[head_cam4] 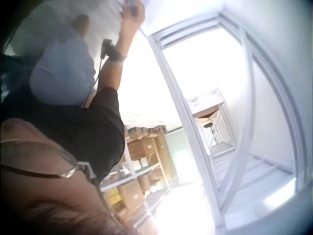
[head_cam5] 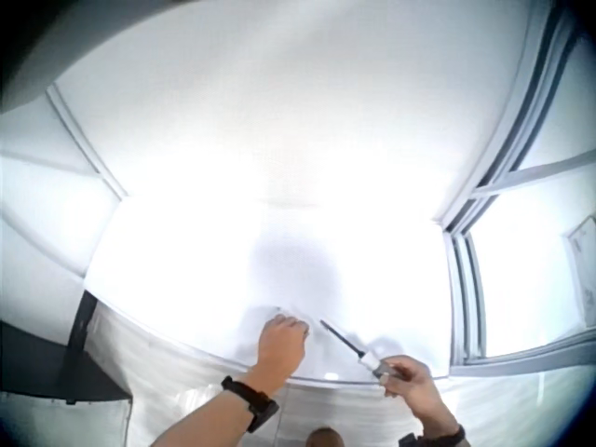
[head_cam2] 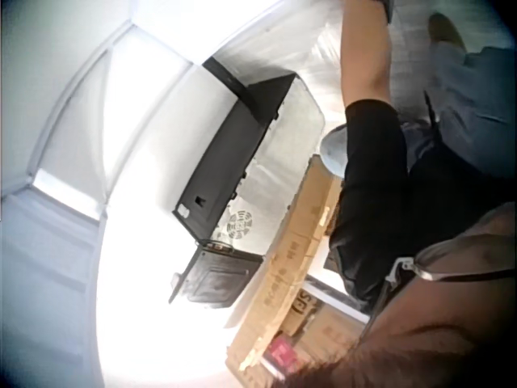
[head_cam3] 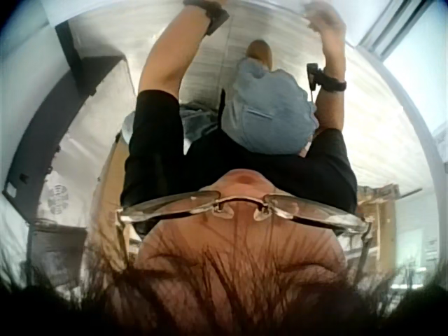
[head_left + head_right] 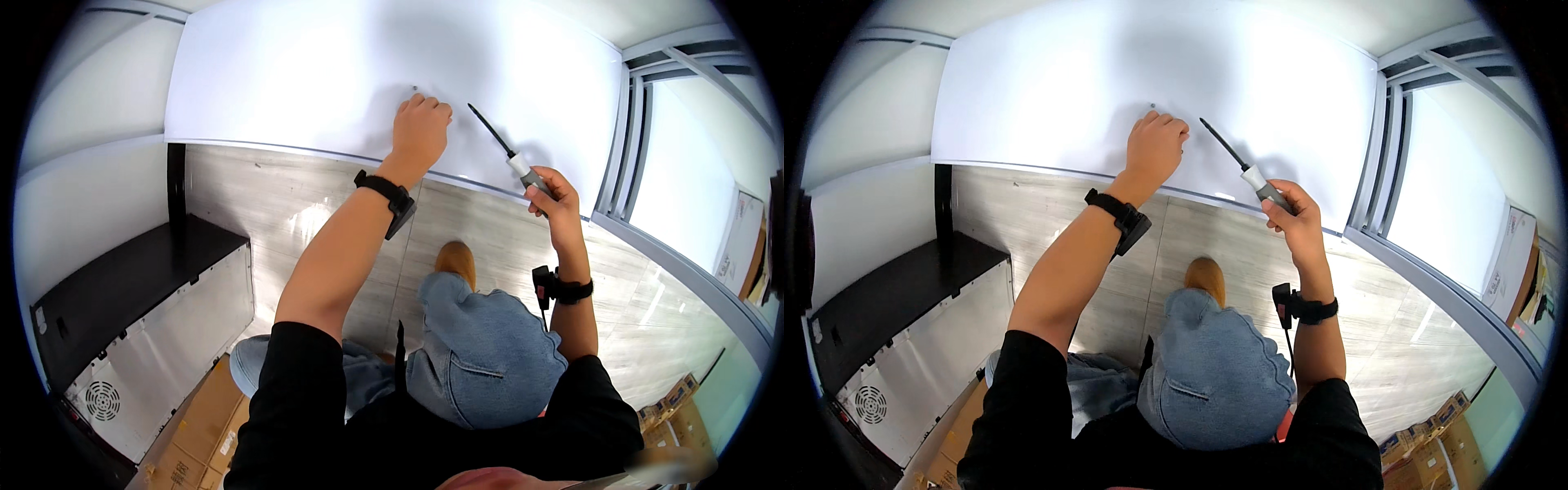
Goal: The person uses a screwdriver to tighten screws into a white metal cabinet panel. They repeatedly pick up screws and secure them into pre-drilled holes along the edges of the panel.
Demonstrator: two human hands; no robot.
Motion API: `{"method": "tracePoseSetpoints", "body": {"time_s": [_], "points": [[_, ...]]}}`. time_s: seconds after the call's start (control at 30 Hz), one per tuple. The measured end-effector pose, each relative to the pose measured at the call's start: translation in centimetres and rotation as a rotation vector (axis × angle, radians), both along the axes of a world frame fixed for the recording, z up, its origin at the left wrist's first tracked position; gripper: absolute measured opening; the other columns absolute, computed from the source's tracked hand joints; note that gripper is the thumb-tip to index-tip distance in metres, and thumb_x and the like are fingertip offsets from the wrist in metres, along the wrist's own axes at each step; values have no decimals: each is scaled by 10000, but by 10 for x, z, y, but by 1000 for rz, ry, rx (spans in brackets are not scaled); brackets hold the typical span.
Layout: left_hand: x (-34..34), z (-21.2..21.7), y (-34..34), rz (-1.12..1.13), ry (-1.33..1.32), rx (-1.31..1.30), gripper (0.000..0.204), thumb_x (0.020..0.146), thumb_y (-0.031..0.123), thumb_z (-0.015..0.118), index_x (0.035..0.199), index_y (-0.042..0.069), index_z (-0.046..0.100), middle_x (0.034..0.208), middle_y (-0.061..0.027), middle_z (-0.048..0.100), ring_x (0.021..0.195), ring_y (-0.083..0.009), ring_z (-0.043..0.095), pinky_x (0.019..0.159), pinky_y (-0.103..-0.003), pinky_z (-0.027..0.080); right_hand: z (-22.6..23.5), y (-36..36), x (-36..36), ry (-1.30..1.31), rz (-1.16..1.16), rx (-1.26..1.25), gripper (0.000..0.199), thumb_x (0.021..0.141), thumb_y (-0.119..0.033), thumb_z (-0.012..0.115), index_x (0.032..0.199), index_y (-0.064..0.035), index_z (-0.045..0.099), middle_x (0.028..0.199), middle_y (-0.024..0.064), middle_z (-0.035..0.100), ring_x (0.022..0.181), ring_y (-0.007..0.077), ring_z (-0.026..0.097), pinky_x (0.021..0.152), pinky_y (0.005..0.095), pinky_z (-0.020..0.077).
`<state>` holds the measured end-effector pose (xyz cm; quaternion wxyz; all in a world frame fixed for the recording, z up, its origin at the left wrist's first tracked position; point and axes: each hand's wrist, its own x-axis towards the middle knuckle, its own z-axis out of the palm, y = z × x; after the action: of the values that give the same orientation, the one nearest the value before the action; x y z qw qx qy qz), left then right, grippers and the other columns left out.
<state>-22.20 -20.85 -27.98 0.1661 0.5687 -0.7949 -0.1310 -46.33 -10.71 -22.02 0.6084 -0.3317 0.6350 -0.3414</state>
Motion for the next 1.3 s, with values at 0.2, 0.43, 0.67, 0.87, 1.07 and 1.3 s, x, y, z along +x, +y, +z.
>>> {"method": "tracePoseSetpoints", "body": {"time_s": [0.2, 0.43, 0.67, 0.87, 1.07, 1.3], "points": [[23, 39, 13, 275, 568, 191, 87, 829, 125, 643, 845, 40, 652, 839, -57, 660, 804, -192, 579, 705, -310, 487, 14, -13, 22, 51, 149, -81, 298, 797, -91, 670, 1088, -52, 619, 808, 2, 595, 637, 73, 501, 572, 207, 397], [135, 55, 93, 953, 1760, 631, 185, 933, 187, 543, 985, 10, 563, 974, -123, 645, 778, -192, 644, 720, -277, 565, 52, -38, 123, 226, 621, -276, 316, 783, -79, 668, 1097, -72, 632, 820, 32, 626, 702, 94, 538, 637, 226, 435], [221, 62, 187, 1118, 2091, 388, 177, 952, 160, 493, 970, -4, 557, 1001, -141, 636, 854, -198, 659, 768, -261, 580, 65, -25, 239, 221, 1004, -356, 312, 771, -103, 662, 1081, -75, 640, 867, 84, 658, 748, 152, 596, 687, 271, 468], [262, 60, 253, 1321, 2072, 239, 182, 956, 154, 486, 967, -13, 556, 994, -146, 636, 816, -187, 663, 740, -254, 584, 66, 3, 305, 204, 1216, -491, 324, 760, -102, 663, 1083, -81, 640, 873, 110, 652, 740, 201, 601, 683, 296, 462], [279, 46, 296, 1457, 2058, 163, 183, 949, 153, 502, 990, -18, 554, 962, -145, 641, 807, -189, 661, 730, -251, 580, 61, 21, 346, 244, 1369, -473, 331, 748, -101, 667, 1077, -82, 642, 864, 129, 640, 703, 228, 588, 642, 324, 448], [301, 36, 318, 1518, 1905, 296, 184, 949, 137, 500, 998, -35, 546, 956, -152, 637, 826, -197, 654, 749, -244, 570, 59, 34, 377, 320, 1469, -539, 304, 733, -83, 666, 1036, -101, 656, 807, 118, 612, 696, 256, 583, 625, 333, 443]]}}
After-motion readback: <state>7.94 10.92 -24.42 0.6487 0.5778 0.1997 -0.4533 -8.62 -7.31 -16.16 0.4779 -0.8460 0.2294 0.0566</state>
